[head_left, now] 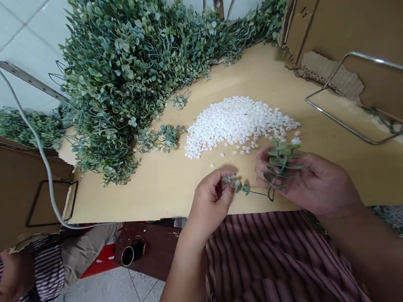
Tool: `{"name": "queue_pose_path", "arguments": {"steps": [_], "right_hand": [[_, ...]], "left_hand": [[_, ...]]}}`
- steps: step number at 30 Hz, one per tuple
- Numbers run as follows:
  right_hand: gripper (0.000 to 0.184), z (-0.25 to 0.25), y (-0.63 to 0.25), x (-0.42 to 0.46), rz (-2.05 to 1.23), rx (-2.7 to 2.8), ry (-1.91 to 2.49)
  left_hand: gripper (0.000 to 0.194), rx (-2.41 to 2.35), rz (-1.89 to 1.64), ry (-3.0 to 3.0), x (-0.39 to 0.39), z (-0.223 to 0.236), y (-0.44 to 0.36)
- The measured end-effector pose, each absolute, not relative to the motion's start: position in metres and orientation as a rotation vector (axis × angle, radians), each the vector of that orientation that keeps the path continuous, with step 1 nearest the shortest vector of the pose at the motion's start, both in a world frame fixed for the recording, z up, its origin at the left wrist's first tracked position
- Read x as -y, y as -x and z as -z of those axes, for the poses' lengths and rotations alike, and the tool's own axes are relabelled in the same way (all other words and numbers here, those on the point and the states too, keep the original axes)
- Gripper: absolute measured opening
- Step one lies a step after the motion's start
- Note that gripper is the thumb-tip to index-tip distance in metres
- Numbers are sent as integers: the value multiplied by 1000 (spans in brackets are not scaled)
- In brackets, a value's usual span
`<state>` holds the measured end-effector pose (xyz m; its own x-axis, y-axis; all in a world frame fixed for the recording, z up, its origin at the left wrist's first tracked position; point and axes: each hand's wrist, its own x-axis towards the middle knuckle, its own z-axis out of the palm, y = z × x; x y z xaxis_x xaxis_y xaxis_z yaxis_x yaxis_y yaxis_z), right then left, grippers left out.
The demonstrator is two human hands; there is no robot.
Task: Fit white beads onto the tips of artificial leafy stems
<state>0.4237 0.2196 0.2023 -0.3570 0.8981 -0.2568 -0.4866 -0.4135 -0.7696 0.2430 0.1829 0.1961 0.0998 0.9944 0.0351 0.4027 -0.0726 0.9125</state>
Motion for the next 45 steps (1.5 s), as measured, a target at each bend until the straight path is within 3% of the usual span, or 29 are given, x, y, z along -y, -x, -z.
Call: {"name": "queue_pose_path", "arguments": {"steps": [7, 11, 24, 27, 33, 45], "right_hand": [[59, -196, -412, -215, -1998, 928, 989], [65, -196, -405, -211, -1929, 1061, 1047], [36, -190, -397, -203, -1228, 1631, 1250], [32, -192, -393, -200, -1196, 1636, 1218], [36, -195, -389, -198, -1201, 1653, 1197], [27, -192, -389, -197, -1017, 1624, 1160]], "left_hand": [[24, -1672, -1038, -1931, -200, -191, -223], [21, -1800, -1001, -2004, -212, -187, -220], [14, -1701, -1242, -1548, -213, -190, -225], [7, -1509, -1305, -1266, -207, -196, -235], [30, -1174, -1289, -804, -196, -199, -253], [27, -1066, -1291, -720, -194, -199, -257]]}}
